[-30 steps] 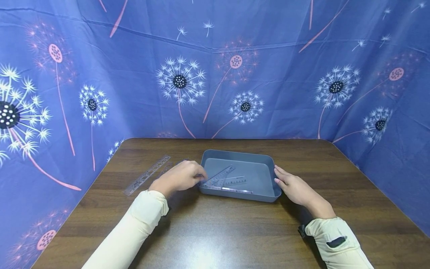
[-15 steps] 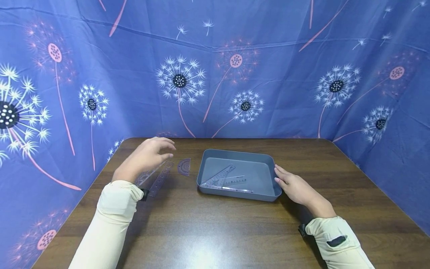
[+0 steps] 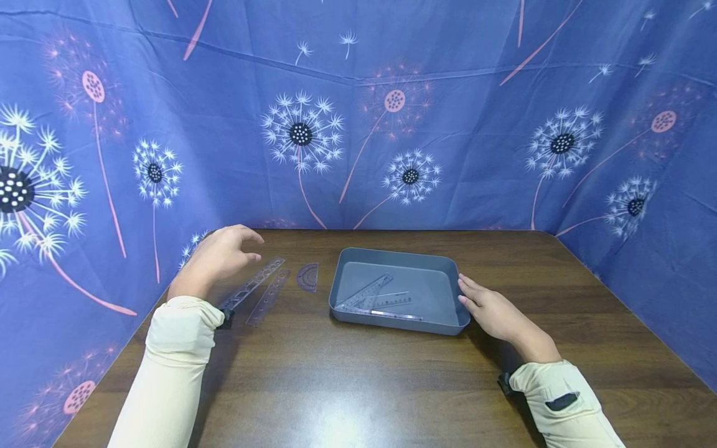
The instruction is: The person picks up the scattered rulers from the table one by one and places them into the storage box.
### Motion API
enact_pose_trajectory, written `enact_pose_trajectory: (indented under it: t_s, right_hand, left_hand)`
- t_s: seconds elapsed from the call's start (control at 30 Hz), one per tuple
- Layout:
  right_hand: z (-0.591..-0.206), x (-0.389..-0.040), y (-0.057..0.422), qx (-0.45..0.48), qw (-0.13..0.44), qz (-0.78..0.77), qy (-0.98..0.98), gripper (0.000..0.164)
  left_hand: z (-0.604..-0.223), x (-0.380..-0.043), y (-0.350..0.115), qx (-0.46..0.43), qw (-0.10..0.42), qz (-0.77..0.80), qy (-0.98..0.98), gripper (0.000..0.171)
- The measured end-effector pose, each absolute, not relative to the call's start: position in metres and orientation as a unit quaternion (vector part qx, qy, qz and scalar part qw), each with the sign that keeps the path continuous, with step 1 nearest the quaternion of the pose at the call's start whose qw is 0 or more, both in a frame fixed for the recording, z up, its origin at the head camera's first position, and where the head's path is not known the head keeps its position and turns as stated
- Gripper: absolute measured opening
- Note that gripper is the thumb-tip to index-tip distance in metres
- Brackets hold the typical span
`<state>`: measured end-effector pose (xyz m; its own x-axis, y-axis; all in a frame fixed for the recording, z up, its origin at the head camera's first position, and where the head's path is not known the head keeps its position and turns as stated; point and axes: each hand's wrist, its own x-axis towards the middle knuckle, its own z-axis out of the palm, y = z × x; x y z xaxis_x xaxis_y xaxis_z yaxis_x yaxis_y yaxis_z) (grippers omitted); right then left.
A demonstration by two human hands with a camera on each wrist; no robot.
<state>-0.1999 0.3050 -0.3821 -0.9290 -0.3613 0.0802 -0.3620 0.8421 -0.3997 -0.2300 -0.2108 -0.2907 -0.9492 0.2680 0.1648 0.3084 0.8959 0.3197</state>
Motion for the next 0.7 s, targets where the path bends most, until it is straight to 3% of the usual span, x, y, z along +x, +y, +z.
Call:
enact_pose_trajectory:
  t_s: [0.23,0.7]
  right_hand:
    - [-0.385,-0.2,0.307,0.185,-0.004,0.212,-0.96,0.049]
    - [-0.384,-0.202,0.308,0.185,-0.006,0.21,-0.96,0.048]
  left_hand:
    - [-0.312,-0.241,-0.216,-0.082,0.027,-0.167,-0.982,0.036]
    - [-0.355,-0.261,-0.216,-0.055,-0.039,-0.143,-0.987,0.034]
